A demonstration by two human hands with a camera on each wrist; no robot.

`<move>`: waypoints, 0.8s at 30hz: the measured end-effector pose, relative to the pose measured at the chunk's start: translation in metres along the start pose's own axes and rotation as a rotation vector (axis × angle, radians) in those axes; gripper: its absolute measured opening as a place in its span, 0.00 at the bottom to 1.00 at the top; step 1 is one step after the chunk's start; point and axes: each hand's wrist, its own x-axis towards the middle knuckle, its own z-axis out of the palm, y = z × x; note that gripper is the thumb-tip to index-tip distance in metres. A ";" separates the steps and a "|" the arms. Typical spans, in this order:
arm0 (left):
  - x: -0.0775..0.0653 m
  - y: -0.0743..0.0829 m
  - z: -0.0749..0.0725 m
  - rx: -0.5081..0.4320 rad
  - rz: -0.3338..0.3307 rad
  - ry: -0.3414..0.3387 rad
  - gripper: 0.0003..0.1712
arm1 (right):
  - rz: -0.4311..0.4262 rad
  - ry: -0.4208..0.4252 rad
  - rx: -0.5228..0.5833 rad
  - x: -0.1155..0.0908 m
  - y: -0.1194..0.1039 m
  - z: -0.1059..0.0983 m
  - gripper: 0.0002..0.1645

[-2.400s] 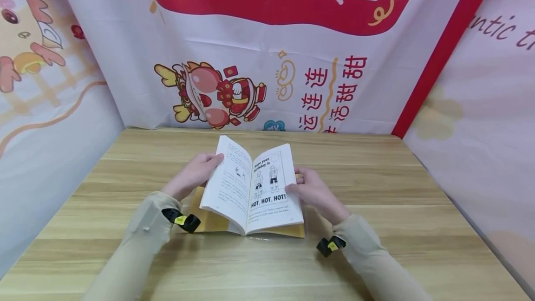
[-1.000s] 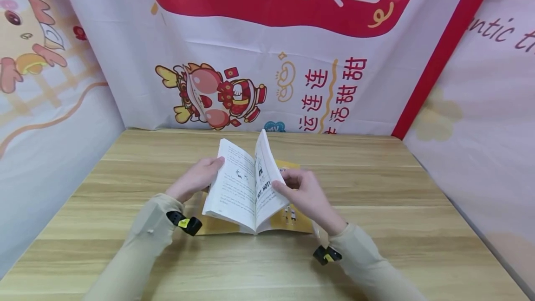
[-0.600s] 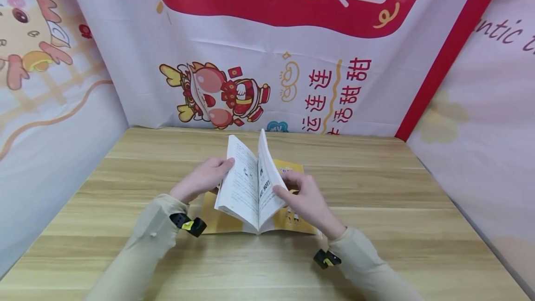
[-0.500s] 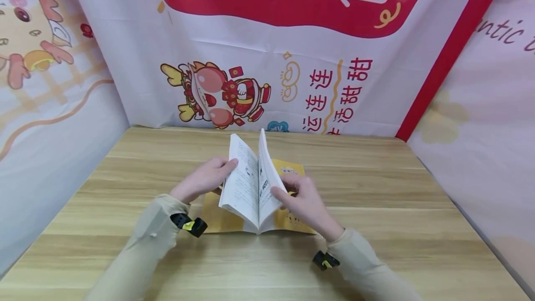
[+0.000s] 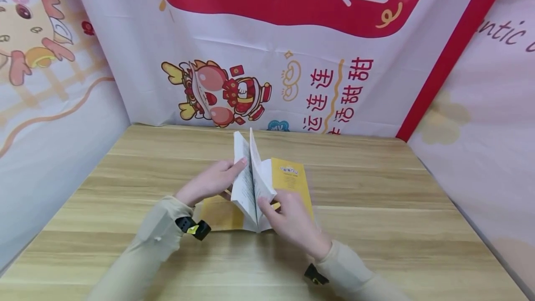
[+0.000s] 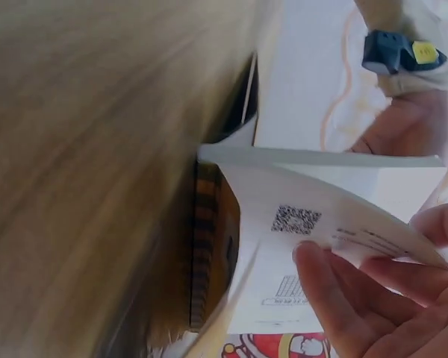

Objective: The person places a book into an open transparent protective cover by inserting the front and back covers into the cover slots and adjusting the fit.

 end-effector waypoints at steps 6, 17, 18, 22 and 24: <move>0.000 0.001 0.000 -0.022 -0.024 0.022 0.40 | -0.143 0.037 -0.142 -0.001 0.003 0.011 0.11; -0.004 0.005 0.001 0.097 -0.090 0.090 0.30 | -0.204 0.023 -0.251 -0.006 0.004 0.019 0.18; -0.004 0.006 0.000 0.093 -0.090 0.088 0.27 | -0.194 0.007 -0.241 -0.006 0.004 0.019 0.22; -0.006 0.006 -0.006 0.099 -0.089 0.080 0.21 | -0.083 -0.108 -0.105 -0.004 0.003 0.013 0.28; -0.007 0.005 -0.009 0.107 -0.095 0.073 0.19 | -0.015 -0.146 -0.045 -0.002 0.003 0.009 0.28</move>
